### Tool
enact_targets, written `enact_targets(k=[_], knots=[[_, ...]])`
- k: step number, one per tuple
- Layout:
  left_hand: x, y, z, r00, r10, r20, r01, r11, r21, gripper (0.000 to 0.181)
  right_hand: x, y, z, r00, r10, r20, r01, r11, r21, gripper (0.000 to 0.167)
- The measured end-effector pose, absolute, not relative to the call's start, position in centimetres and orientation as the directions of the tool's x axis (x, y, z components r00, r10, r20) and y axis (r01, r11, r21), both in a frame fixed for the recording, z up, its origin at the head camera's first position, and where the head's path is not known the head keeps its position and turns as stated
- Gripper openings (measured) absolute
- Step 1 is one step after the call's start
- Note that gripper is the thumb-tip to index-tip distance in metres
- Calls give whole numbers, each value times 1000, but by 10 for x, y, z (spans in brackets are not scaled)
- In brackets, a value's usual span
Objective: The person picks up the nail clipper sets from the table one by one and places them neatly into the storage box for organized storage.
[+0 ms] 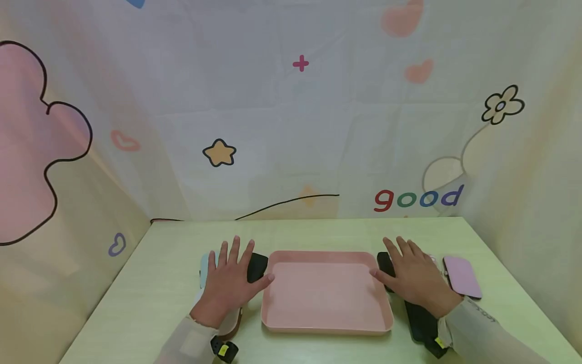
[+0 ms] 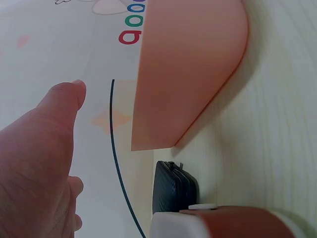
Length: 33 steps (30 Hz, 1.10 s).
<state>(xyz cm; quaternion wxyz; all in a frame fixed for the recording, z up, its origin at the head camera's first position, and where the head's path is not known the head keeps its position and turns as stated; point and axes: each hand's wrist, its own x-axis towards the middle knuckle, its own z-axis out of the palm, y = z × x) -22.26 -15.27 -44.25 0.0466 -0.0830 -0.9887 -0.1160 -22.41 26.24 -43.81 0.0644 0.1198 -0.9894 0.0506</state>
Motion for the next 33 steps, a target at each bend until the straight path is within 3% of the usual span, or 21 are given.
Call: enact_targets(k=[21, 33], knots=[[-218, -157, -449, -975, 177, 137, 206, 949, 238, 101, -215, 258, -443, -951, -255, 174, -273, 959, -83, 87], [-208, -156, -443, -976, 185, 117, 208, 947, 245, 99, -201, 249, -441, -942, -277, 189, -306, 940, -150, 75]])
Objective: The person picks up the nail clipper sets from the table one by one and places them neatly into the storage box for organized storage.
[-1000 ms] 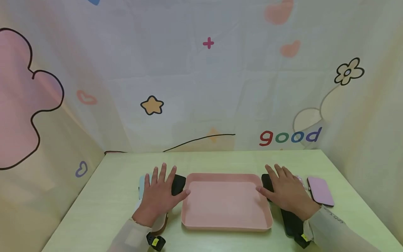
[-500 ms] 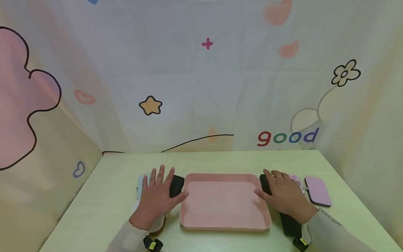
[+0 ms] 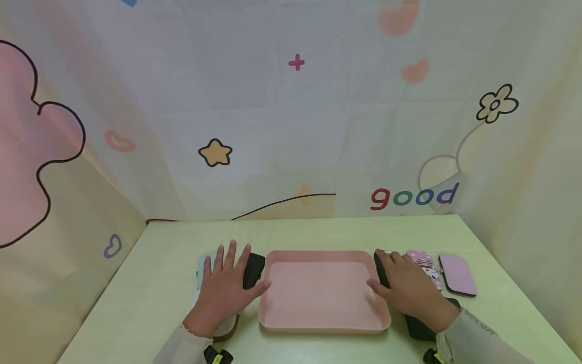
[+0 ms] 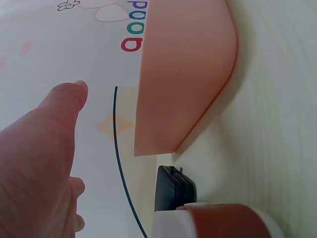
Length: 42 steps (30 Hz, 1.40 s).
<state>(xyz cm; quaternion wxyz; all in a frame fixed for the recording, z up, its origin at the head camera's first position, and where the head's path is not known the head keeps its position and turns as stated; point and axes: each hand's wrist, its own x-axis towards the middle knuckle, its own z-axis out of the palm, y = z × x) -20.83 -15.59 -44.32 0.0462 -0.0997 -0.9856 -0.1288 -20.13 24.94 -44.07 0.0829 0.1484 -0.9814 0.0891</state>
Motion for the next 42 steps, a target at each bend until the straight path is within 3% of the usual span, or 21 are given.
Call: enact_targets(k=[11, 29, 42], knots=[[-203, -160, -444, -970, 190, 150, 219, 953, 207, 98, -195, 241, -437, -978, -209, -18, -196, 940, -278, 81], [-193, -168, -447, -969, 182, 167, 217, 950, 225, 98, -187, 231, -448, -963, -125, -240, -51, 955, -294, 106], [-190, -174, -447, -972, 183, 146, 211, 955, 210, 98, -185, 225, -456, -959, -174, -224, -99, 946, -308, 85]])
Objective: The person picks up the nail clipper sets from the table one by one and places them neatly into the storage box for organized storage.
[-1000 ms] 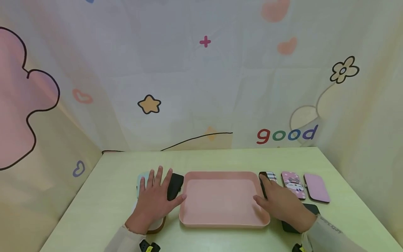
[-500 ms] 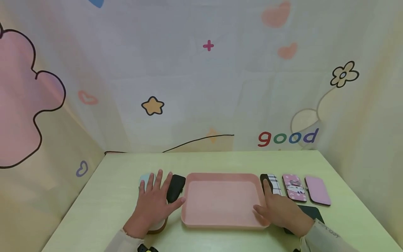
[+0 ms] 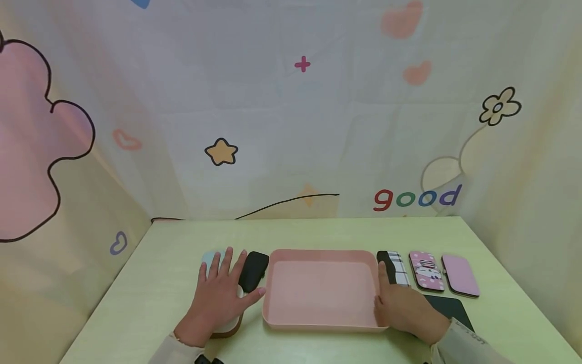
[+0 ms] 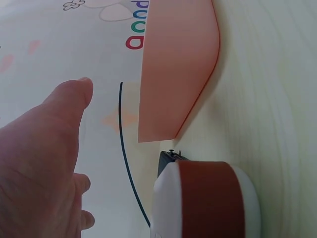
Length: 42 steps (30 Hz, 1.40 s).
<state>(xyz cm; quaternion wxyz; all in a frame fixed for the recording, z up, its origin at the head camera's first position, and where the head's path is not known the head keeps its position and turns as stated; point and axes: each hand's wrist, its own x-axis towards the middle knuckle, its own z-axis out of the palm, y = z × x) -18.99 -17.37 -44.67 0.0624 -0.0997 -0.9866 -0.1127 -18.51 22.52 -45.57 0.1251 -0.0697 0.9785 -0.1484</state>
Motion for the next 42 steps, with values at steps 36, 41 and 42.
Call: enact_targets(k=[36, 41, 42], knots=[[-172, -234, -460, -929, 370, 4, 359, 899, 251, 124, -189, 222, -457, -949, -232, -215, -168, 946, -278, 77], [-171, -241, -458, -900, 436, -8, 416, 865, 279, 124, -189, 221, -457, -948, -231, -220, -168, 947, -274, 77], [-170, -242, -457, -894, 448, -10, 427, 858, 285, 121, -189, 221, -457, -947, -233, -221, -169, 947, -274, 77]])
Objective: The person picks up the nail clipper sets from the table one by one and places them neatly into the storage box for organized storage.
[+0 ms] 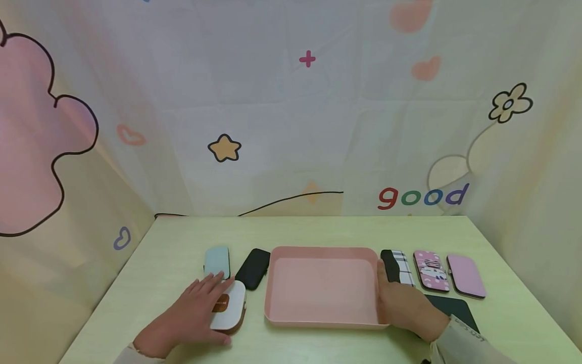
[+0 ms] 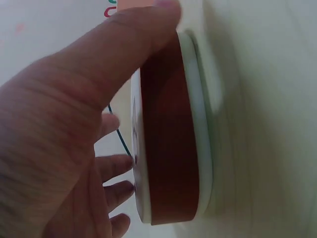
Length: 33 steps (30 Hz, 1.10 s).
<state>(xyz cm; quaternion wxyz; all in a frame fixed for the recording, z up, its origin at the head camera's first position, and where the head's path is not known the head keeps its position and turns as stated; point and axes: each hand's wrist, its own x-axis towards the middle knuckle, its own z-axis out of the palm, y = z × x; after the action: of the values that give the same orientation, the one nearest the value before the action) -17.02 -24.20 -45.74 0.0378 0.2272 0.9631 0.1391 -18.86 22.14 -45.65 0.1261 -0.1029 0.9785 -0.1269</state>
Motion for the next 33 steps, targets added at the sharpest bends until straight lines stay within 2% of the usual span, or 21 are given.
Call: enact_targets(k=[6, 26, 33], knots=[[-170, -244, -453, -881, 472, -37, 439, 843, 310, 105, -189, 221, -455, -945, -242, -220, -177, 945, -276, 78], [-178, -246, -461, -866, 499, 39, 492, 832, 256, 103, -188, 220, -458, -953, -251, -169, -206, 947, -244, 82], [-180, -244, -459, -892, 452, -18, 431, 860, 272, 102, -188, 219, -457, -954, -232, -190, -179, 949, -259, 77]])
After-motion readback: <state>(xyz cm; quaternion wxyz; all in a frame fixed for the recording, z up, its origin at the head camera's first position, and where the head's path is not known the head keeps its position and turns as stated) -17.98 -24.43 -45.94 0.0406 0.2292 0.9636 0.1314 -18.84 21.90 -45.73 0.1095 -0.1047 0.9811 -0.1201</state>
